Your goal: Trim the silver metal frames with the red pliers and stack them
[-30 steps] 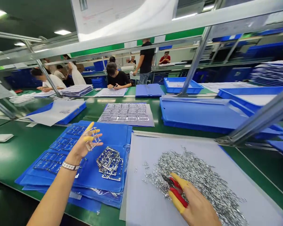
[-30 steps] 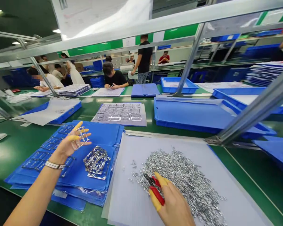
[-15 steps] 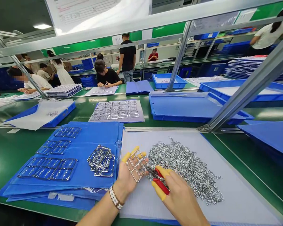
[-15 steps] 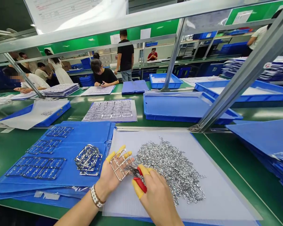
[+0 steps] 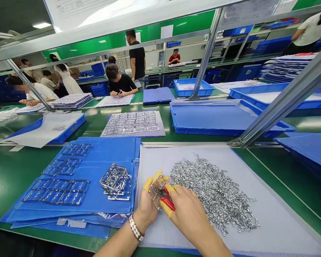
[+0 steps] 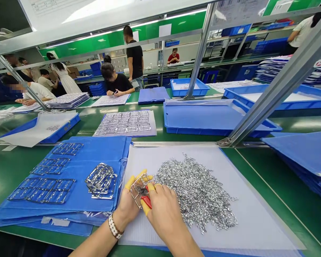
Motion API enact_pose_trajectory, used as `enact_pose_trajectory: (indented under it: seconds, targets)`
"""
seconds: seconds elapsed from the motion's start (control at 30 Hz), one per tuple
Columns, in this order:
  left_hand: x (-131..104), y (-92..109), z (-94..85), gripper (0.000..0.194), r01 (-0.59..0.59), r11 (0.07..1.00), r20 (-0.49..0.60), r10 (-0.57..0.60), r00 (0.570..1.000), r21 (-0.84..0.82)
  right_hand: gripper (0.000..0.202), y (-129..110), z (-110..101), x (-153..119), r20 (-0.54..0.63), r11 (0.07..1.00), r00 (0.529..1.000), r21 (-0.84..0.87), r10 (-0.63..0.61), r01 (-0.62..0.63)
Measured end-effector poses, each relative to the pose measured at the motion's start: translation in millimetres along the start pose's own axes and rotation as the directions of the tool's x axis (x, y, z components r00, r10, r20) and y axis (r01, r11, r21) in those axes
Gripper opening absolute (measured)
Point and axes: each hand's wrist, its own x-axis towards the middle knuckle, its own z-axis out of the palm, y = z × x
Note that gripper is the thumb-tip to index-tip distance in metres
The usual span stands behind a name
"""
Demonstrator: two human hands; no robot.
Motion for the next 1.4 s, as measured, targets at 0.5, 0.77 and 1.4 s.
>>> enact_pose_trajectory:
  seconds: [0.5,0.77,1.4]
  targets:
    - [5,-4,-11.4,0.048,-0.058,0.992,-0.015,0.060,0.998,0.112,0.033,-1,-3,4,0.048,0.998,0.999,-0.056,0.013,-0.011]
    - [2,-2,-8.3,0.046,-0.069,0.985,-0.033,0.075,0.997,0.156,0.029,-1,-8,2,0.033,0.999,0.999,-0.047,0.009,-0.008]
    - [3,-8,-17.6,0.057,-0.128,0.950,0.009,0.131,0.991,0.283,0.032,-1,-13,2,0.154,0.996,0.986,-0.064,0.066,-0.057]
